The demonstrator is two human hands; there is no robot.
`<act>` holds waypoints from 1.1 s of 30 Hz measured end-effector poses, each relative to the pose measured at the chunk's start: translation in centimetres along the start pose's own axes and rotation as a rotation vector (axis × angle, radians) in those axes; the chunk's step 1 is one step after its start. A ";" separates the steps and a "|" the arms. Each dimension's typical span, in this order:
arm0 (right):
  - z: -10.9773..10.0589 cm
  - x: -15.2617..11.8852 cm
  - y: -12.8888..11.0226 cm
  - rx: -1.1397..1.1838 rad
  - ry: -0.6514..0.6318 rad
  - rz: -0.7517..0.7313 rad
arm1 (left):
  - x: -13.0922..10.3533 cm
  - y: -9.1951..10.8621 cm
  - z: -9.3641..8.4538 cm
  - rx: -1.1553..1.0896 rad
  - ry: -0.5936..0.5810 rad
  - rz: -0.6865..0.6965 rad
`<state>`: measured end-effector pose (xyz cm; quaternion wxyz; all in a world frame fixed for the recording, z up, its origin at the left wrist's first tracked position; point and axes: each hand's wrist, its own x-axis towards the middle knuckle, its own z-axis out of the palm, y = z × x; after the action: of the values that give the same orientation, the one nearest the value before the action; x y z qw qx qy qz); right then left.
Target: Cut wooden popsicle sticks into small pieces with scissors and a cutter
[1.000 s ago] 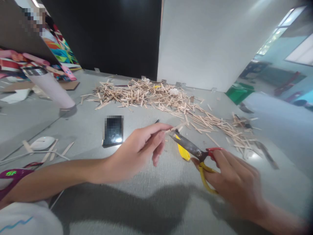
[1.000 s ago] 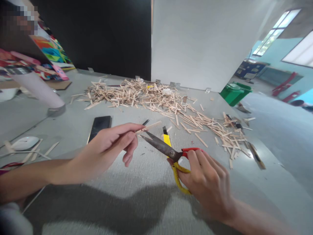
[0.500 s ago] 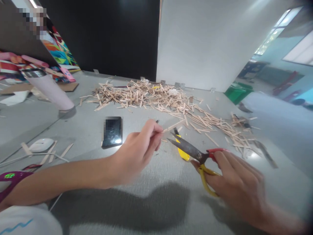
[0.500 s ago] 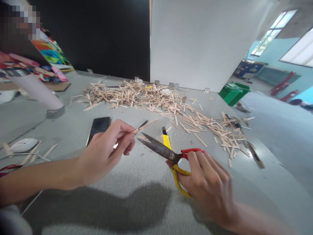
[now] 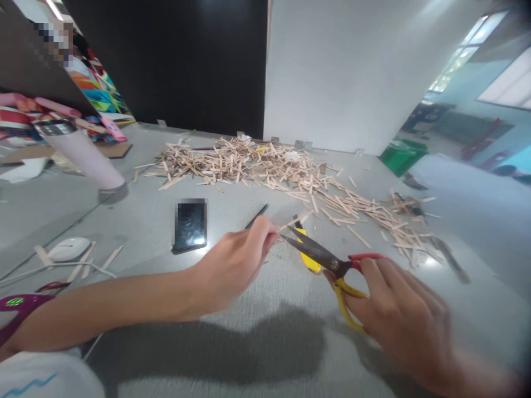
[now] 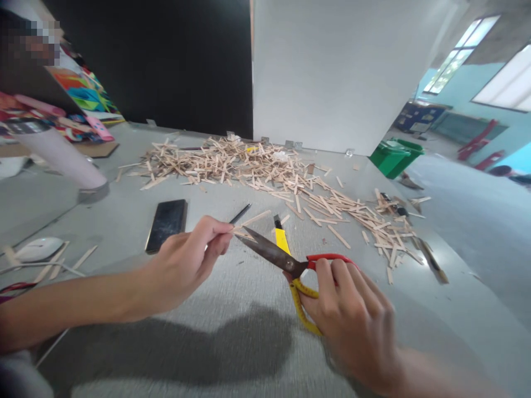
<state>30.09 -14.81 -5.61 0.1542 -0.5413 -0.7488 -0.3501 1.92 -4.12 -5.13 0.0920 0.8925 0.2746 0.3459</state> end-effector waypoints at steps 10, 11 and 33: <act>0.2 0.1 -0.1 -0.025 -0.001 -0.053 | -0.5 -0.6 1.1 0.063 0.032 0.065; 0.3 0.2 0.0 -0.010 0.006 -0.069 | -0.5 -0.5 1.0 0.037 0.025 0.046; 0.1 0.6 0.9 0.324 -0.097 0.083 | -0.1 0.1 0.4 -0.165 0.262 -0.019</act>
<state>30.67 -14.18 -5.02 0.2174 -0.5559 -0.7791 -0.1914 2.21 -4.27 -5.42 0.1316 0.8266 0.2632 0.4798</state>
